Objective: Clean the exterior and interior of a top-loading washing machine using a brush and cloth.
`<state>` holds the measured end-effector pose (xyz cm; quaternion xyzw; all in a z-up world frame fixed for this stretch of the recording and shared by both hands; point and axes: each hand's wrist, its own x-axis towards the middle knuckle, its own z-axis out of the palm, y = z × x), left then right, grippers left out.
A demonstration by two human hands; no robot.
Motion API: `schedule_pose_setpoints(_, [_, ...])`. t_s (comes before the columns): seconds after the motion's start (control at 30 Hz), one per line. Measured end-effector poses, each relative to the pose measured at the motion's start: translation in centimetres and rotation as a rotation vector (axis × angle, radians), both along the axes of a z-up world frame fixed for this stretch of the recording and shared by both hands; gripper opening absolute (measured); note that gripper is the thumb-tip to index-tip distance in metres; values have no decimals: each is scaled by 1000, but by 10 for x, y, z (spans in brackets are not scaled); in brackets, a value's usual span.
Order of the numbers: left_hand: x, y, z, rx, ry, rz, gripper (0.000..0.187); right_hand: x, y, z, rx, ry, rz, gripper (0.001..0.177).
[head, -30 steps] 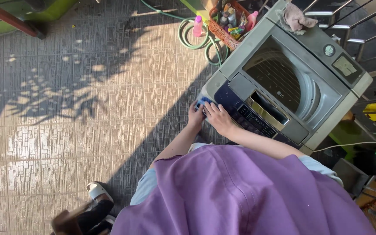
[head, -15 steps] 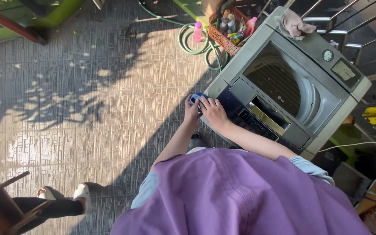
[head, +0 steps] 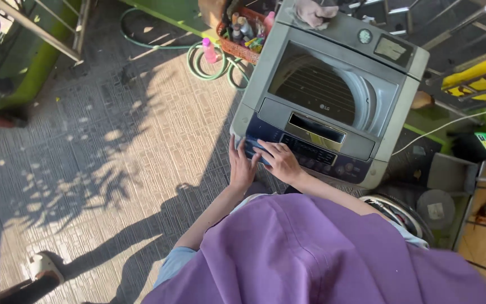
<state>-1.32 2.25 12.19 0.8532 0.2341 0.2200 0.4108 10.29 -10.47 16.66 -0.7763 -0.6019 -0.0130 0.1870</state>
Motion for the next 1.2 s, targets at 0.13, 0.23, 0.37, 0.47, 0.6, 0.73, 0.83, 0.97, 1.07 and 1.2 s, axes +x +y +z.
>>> schedule_pose_setpoints(0.13, [5,-20,-17,308,14,-340,70,-6,-83,-14,-3,-8,-80,55])
schedule_pose_setpoints(0.23, [15,-39,-48,501,9,-708,54,-4,-137,-53,-91,-245,-92,37])
schedule_pose_setpoints(0.37, [23,-47,-40,427,-83,-896,49,-13,-144,-51,32,-285,-95,29])
schedule_pose_setpoints(0.47, [34,-49,-21,417,-135,-966,55,-15,-162,-34,67,-208,-170,28])
schedule_pose_setpoints(0.6, [59,-88,-2,597,-185,-1130,63,-23,-231,-39,60,-232,-388,35])
schedule_pose_setpoints(0.73, [92,-163,-11,664,-232,-1212,61,-22,-279,-46,90,-215,-530,34])
schedule_pose_setpoints(0.83, [108,-196,-3,666,-219,-1240,60,-29,-294,-54,95,-136,-614,49])
schedule_pose_setpoints(0.97, [151,-243,16,587,-233,-1282,54,-19,-311,-72,407,180,-860,66])
schedule_pose_setpoints(1.07, [185,-290,25,572,-144,-1301,44,-6,-322,-66,517,470,-899,68])
schedule_pose_setpoints(1.2, [201,-326,21,810,40,-1239,40,-14,-340,-137,369,944,-1082,51])
